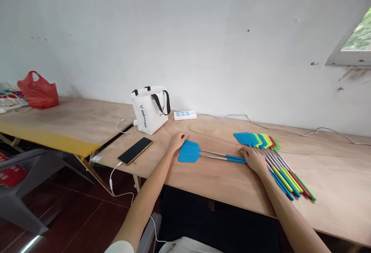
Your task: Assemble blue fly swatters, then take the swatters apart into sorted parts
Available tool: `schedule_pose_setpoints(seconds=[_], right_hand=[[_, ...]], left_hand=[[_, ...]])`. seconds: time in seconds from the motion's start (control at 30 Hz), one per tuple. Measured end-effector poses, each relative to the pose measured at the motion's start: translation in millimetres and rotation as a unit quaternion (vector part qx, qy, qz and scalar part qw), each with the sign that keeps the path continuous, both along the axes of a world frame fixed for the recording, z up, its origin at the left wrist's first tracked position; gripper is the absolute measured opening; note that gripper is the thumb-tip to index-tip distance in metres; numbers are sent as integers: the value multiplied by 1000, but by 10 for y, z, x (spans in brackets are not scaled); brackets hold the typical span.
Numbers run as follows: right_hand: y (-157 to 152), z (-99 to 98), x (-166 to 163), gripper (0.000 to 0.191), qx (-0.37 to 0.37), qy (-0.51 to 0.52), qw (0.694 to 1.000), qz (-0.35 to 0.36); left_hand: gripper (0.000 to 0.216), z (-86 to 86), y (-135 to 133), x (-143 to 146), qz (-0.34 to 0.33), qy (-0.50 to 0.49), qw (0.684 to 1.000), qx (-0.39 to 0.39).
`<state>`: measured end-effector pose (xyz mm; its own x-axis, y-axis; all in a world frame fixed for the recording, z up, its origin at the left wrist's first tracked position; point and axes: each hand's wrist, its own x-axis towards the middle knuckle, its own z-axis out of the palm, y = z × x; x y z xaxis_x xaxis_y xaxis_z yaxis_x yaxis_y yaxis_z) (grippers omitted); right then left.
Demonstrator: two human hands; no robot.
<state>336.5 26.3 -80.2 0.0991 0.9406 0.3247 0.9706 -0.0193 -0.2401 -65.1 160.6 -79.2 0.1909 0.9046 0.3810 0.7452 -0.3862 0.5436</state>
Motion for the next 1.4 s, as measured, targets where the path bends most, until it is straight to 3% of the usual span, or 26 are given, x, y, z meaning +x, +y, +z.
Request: schedule_pose_setpoints(seconds=[0.9, 1.4], right_hand=[[-9, 11, -12, 35, 8, 7, 1000, 6], [-5, 16, -7, 38, 60, 60, 996, 7]], left_hand=[[37, 24, -14, -2, 4, -2, 1000, -12], [36, 39, -26, -14, 0, -3, 1000, -12]])
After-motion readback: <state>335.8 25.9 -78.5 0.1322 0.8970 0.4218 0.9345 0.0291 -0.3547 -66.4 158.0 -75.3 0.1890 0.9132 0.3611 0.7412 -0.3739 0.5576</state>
